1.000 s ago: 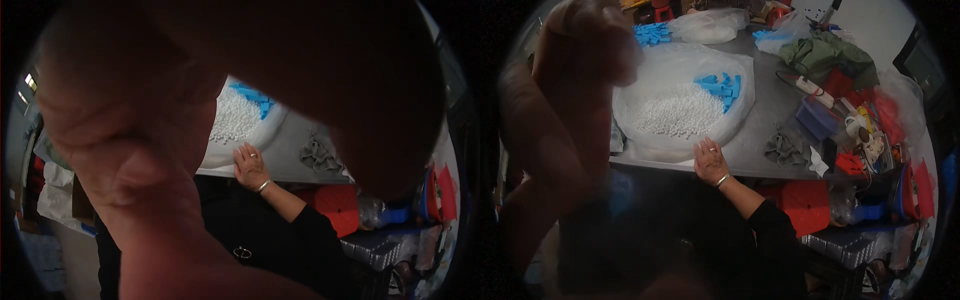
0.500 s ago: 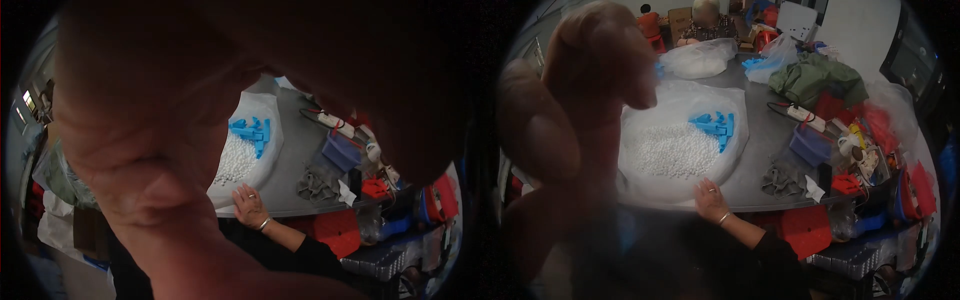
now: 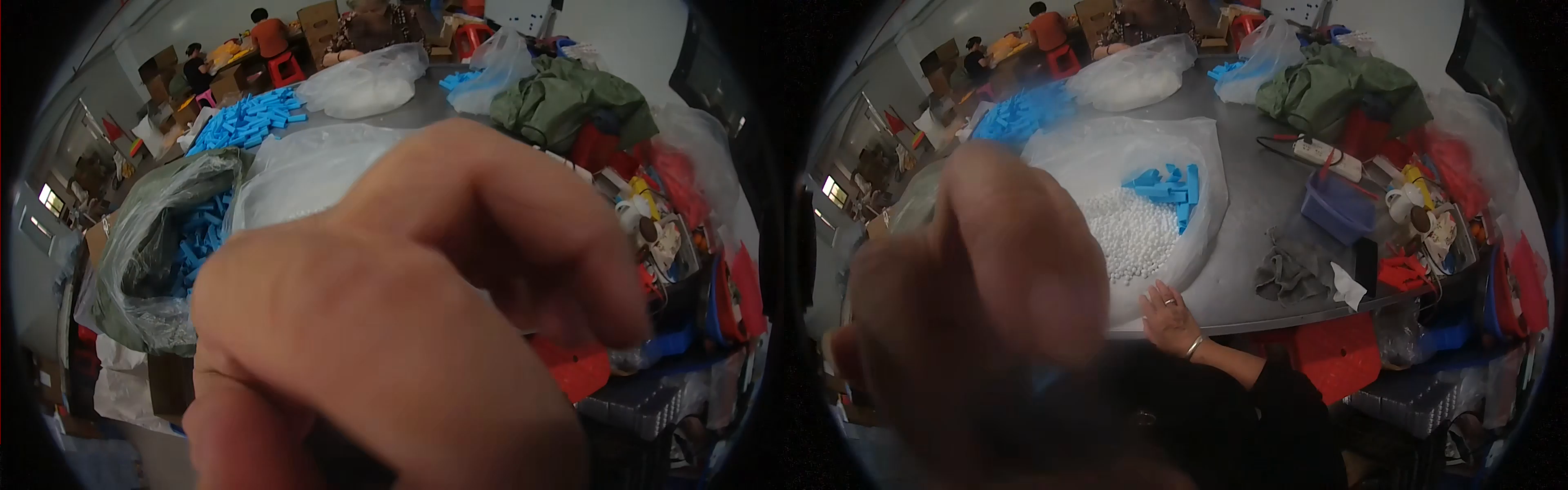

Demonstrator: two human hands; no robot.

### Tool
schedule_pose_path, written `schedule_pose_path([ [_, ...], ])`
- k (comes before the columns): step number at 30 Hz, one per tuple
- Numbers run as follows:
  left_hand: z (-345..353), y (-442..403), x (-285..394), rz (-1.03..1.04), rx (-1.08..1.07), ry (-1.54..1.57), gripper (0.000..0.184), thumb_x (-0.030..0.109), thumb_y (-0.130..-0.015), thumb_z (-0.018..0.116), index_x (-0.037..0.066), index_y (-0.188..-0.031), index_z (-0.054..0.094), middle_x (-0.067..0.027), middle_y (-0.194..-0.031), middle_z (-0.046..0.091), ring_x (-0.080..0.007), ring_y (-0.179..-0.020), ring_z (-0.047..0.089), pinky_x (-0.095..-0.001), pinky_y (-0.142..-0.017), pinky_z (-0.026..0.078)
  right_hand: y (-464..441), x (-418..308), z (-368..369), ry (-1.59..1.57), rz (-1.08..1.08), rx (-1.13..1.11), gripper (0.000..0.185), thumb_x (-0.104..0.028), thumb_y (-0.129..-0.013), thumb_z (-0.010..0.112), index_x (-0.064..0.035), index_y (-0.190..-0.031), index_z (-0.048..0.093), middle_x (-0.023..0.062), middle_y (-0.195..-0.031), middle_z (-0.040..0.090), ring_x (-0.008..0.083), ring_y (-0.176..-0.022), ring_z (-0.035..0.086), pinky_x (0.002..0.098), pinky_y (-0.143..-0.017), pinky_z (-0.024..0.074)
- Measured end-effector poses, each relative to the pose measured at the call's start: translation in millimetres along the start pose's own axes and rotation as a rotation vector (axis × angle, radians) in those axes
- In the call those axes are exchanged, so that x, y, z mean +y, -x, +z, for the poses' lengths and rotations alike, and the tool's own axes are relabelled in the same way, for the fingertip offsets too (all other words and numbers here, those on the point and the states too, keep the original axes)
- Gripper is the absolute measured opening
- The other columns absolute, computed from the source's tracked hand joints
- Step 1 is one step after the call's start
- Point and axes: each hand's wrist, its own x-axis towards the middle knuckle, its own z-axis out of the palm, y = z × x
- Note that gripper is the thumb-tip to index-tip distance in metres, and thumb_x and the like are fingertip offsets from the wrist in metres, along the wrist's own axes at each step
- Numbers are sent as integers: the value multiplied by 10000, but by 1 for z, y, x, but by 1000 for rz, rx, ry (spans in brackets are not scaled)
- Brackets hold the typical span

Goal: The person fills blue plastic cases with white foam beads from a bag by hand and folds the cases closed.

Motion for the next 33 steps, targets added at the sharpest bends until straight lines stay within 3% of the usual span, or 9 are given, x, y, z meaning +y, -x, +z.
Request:
schedule_pose_path([
  [2, 1, 14, -4, -69, 38, 10, 430, 492, -934, 546, 68, -920, 613, -223, -1037, 582, -259, -945, 590, -351, -828, 479, 1, 4, 7, -19, -5, -16, 483, -201, -827, 612, 10, -1253, 529, 234, -1298, 503, 387, -1301, 412, 465, -1099, 307],
  [4, 4, 27, -8, -127, 76, 19, 434, 492, -938, 539, 65, -920, 615, -223, -1035, 583, -260, -946, 590, -353, -832, 478, 3, 11, 19, 161, -93, 13, 480, -227, -840, 599, 12, -1251, 531, 229, -1322, 484, 379, -1316, 397, 456, -1108, 295],
  [7, 10, 42, -15, -195, 131, 37, 440, 491, -943, 529, 61, -921, 617, -223, -1033, 585, -262, -948, 591, -356, -838, 477, 2, 4, 7, 64, 3, -55, 477, -247, -849, 592, -5, -1255, 534, 223, -1341, 466, 370, -1327, 387, 444, -1116, 285],
  [14, 13, 74, -24, -326, 236, 72, 455, 489, -955, 504, 51, -923, 623, -222, -1028, 590, -266, -952, 592, -363, -852, 473, 7, 9, 21, 23, 8, -35, 478, -253, -839, 608, -36, -1258, 534, 191, -1343, 480, 345, -1337, 387, 440, -1121, 279],
  [22, -7, 103, -19, -399, 321, 47, 475, 487, -970, 476, 39, -926, 629, -222, -1021, 595, -270, -957, 593, -371, -868, 469, 2, 16, -6, -121, 29, 105, 441, -90, -764, 674, -52, -1196, 593, 163, -1306, 525, 345, -1286, 452, 457, -1012, 392],
  [32, -49, 159, 13, -494, 459, 22, 503, 484, -987, 441, 25, -929, 637, -221, -1014, 602, -275, -963, 594, -381, -888, 465, -105, 56, -57, 31, 89, 162, 428, -90, -805, 666, -39, -1220, 577, 174, -1317, 510, 380, -1212, 471, 473, -1016, 389],
  [33, -52, 165, 19, -506, 479, 20, 506, 484, -989, 437, 23, -930, 638, -220, -1013, 602, -276, -964, 594, -382, -890, 464, -117, 62, -58, 73, 79, 172, 384, -95, -809, 654, -37, -1183, 589, 169, -1262, 536, 371, -1163, 497, 469, -977, 407],
])
